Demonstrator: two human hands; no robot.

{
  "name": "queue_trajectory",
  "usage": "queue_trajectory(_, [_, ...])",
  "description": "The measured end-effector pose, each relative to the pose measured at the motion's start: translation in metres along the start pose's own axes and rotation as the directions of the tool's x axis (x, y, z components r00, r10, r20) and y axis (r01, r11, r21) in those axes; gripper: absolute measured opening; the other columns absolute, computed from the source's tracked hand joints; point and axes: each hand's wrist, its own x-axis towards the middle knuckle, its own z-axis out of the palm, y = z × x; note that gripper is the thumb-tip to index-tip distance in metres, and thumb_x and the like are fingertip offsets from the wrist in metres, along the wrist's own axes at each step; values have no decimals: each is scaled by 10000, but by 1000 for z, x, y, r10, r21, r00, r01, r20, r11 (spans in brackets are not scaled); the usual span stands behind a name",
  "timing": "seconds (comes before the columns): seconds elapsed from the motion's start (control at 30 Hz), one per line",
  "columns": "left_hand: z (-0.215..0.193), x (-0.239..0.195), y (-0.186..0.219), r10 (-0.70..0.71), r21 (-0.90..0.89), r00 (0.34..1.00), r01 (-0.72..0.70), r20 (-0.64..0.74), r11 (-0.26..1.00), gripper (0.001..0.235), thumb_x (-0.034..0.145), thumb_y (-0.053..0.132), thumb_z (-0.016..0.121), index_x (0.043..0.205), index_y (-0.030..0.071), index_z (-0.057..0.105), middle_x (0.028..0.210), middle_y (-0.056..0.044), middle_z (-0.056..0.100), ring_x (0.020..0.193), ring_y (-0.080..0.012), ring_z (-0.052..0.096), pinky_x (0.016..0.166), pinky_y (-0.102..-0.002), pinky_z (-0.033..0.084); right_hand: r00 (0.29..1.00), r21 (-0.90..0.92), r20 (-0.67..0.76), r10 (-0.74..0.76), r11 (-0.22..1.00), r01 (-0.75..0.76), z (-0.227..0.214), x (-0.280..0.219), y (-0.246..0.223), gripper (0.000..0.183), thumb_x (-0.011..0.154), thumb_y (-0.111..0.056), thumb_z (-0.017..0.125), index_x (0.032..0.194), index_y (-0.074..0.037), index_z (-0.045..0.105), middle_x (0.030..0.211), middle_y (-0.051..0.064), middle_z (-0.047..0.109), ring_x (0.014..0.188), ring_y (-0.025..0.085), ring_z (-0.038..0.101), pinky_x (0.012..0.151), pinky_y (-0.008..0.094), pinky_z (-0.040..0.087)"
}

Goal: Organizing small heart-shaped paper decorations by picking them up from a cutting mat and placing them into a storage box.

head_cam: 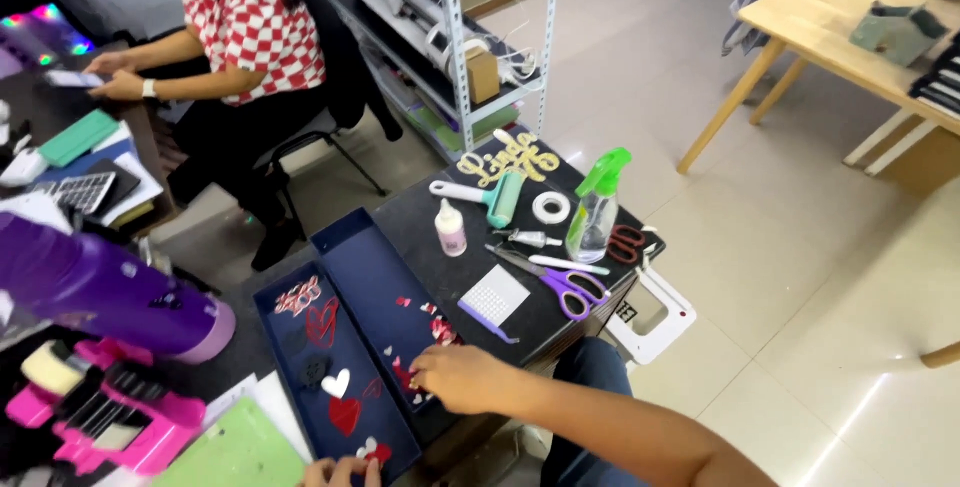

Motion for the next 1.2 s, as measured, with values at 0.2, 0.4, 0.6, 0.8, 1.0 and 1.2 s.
queue_trajectory(0.2, [-117, 27, 111, -184, 302, 975, 139, 125, 943, 292, 823, 265, 626, 1032, 424, 753, 1179, 103, 657, 1090, -271, 571, 673, -549, 386, 998, 4, -23, 60, 998, -60, -15, 28, 27, 501, 745, -52, 572, 1216, -104, 733, 1138, 132, 715, 981, 367, 700, 847, 456, 535])
queue_trajectory(0.4, [-131, 24, 172, 55, 94, 989, -69, 140, 993, 319, 881, 344, 643, 1190, 284, 697, 1273, 82, 646, 1213, -165, 548, 859, -461, 317, 957, -25, 107, 268, 963, -267, 5, 113, 76, 645, 932, 10, 468, 1566, -84, 391, 1635, 113, 358, 1485, 279, 362, 1104, 443, 443])
queue_trajectory(0.6, [-95, 24, 179, 152, 138, 979, -170, 134, 976, 292, 891, 342, 720, 1160, 228, 732, 1249, 83, 682, 1225, -188, 561, 880, -525, 337, 964, -191, 260, 58, 982, -8, 23, 86, 48, 924, 772, 28, 824, 1552, 3, 330, 1682, 192, 214, 1550, 348, 215, 1234, 425, 277])
queue_trajectory(0.8, [-94, 33, 175, 162, 77, 976, -174, 148, 982, 187, 871, 232, 725, 1057, 243, 743, 1178, 66, 698, 1174, -226, 572, 806, -499, 338, 953, 6, 294, -72, 997, 74, 2, -1, 12, 589, 867, 121, 506, 1426, -53, 566, 1566, 136, 461, 1466, 303, 395, 1179, 459, 354])
queue_trajectory(1.0, [-88, 30, 173, 147, 93, 978, -161, 147, 982, 205, 822, 255, 792, 1023, 259, 751, 1218, 43, 687, 1198, -244, 563, 839, -513, 330, 963, -36, 220, 158, 987, -154, -22, 56, 31, 589, 896, 36, 490, 1472, -83, 516, 1588, 86, 425, 1458, 300, 396, 1108, 472, 431])
queue_trajectory(1.2, [-81, 33, 170, 168, 104, 984, -173, 58, 979, 87, 858, 242, 766, 944, 255, 770, 1167, 52, 703, 1075, -235, 594, 763, -463, 329, 969, -317, 140, 204, 936, -151, 18, 80, 57, 605, 963, 44, 478, 1550, 30, 332, 1650, 219, 268, 1517, 353, 284, 1171, 445, 390])
